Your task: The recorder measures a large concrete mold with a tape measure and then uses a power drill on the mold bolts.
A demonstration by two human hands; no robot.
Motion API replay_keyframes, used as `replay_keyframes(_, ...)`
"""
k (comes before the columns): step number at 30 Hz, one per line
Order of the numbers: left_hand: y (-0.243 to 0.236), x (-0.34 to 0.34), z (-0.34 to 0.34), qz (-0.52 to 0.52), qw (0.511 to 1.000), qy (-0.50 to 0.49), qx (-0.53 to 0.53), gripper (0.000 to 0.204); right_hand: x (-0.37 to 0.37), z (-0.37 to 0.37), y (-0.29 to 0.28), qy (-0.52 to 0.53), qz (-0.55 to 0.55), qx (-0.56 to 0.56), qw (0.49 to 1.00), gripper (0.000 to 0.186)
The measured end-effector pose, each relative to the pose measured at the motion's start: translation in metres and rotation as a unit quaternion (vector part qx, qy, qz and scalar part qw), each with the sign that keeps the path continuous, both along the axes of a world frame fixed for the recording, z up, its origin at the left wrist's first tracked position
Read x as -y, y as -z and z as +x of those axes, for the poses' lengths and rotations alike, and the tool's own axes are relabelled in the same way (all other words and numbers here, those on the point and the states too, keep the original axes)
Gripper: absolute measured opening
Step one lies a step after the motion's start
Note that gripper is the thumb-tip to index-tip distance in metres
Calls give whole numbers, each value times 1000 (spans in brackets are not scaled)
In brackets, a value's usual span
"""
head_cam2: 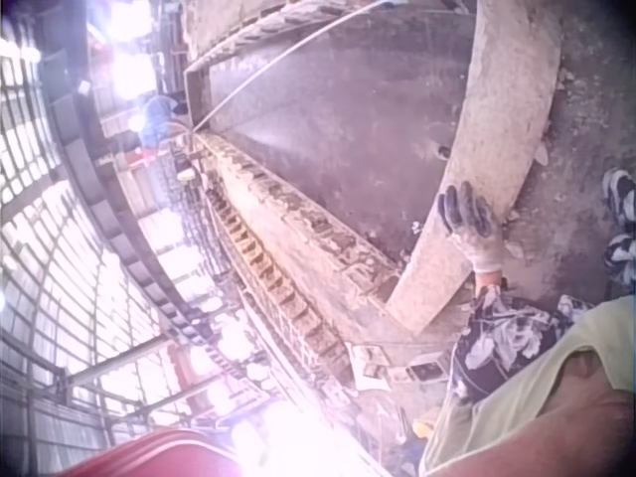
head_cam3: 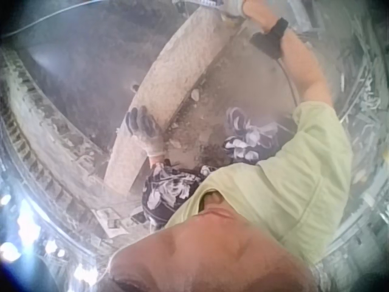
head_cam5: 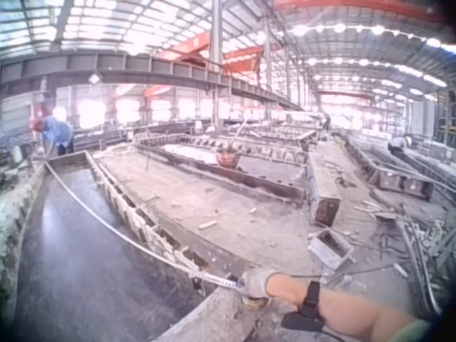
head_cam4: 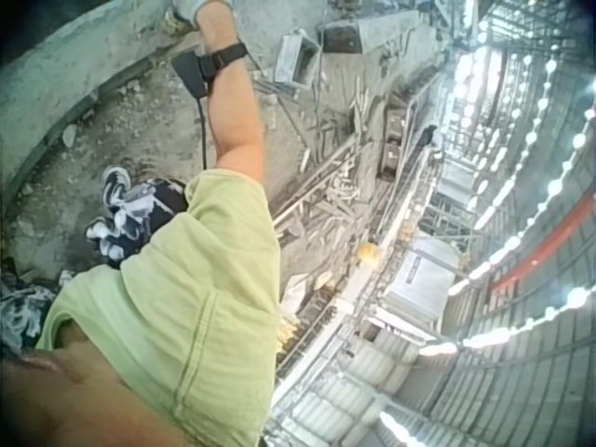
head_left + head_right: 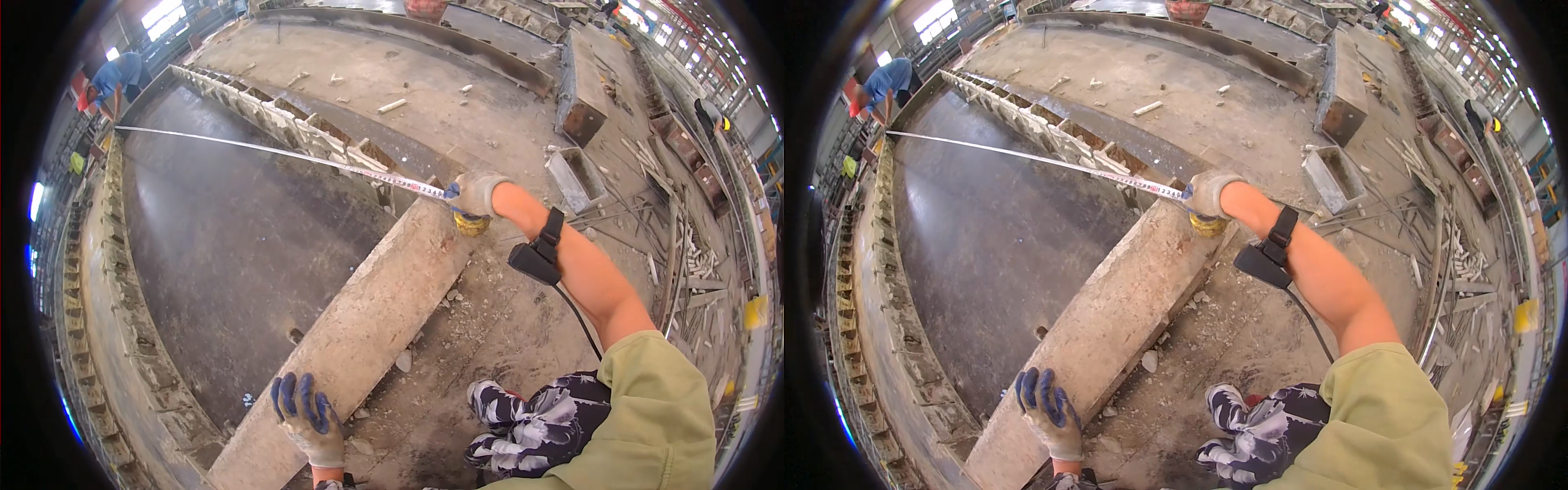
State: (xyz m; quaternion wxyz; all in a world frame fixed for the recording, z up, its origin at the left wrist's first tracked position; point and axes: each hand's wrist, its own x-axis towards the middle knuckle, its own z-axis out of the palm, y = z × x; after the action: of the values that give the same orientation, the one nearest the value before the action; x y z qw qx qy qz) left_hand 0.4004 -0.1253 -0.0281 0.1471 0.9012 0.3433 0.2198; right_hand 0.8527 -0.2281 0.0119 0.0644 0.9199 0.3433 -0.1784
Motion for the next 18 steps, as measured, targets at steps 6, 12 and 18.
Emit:
replay_keyframes(6, 3, 0, -1, -1, 1000, 4, 5, 27, 3, 5, 5, 12, 20, -15, 1000, 42)
replay_keyframes(12, 4, 0, 0, -33, 999, 1, 31, 28, 5, 4, -8, 1, 9, -54, 998, 38)
replay_keyframes(18, 4, 0, 1, -6, 1000, 2, -5, 30, 16, 7, -13, 5, -31, 26, 999, 33)
